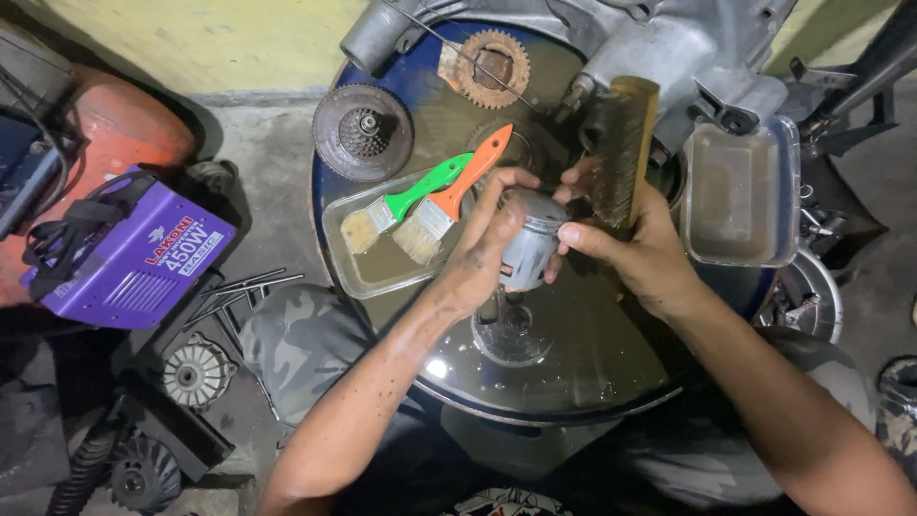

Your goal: Cleaning a motorcycle engine piston using a brush and a cleaning block on a makeshift workbench.

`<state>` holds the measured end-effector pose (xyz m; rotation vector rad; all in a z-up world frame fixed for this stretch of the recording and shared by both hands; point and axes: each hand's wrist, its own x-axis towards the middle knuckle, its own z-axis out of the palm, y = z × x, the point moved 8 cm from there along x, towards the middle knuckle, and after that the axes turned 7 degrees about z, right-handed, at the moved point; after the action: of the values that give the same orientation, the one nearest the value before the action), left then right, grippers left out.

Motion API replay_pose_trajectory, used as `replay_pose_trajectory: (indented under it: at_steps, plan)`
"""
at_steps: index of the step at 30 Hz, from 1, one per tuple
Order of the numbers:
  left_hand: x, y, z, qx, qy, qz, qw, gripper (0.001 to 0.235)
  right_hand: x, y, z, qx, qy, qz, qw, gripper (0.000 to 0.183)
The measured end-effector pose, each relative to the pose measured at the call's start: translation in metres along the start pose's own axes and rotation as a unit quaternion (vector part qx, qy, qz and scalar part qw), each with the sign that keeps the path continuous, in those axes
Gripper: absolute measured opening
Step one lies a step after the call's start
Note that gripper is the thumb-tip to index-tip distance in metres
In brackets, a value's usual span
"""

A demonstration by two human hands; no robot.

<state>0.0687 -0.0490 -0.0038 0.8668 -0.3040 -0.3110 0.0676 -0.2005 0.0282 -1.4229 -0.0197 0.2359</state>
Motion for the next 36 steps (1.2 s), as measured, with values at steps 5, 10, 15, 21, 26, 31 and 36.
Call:
replay_pose_trajectory:
  at_steps: [5,10,15,21,26,31,36]
  plan:
    - [-0.001,-0.009,-0.007,0.023,0.001,0.012,1.000,0.067,-0.006,-0.019,0.018,0.002,-0.012,0.001,1.000,0.069]
    - [-0.002,-0.009,-0.007,0.024,0.002,0.014,1.000,0.065,0.001,0.006,-0.004,-0.013,-0.006,-0.005,1.000,0.065]
    - [0.003,-0.007,-0.006,-0.006,-0.028,0.048,0.998,0.065,0.002,-0.002,-0.005,-0.067,0.008,-0.031,0.997,0.059]
    - [0.006,0.014,-0.001,0.056,0.000,0.084,0.995,0.055,0.009,-0.005,-0.023,-0.172,0.009,-0.029,0.985,0.055]
    - [0.006,0.023,-0.017,0.076,0.038,0.091,0.992,0.057,0.000,-0.042,-0.028,-0.376,0.052,0.037,0.925,0.064]
    - [0.013,0.032,-0.019,0.090,0.044,0.073,0.992,0.054,-0.013,-0.012,-0.050,-0.543,0.062,0.045,0.836,0.058]
    - [0.005,0.033,-0.003,0.069,0.075,0.050,0.994,0.057,-0.037,0.026,-0.017,-0.592,-0.039,0.033,0.804,0.046]
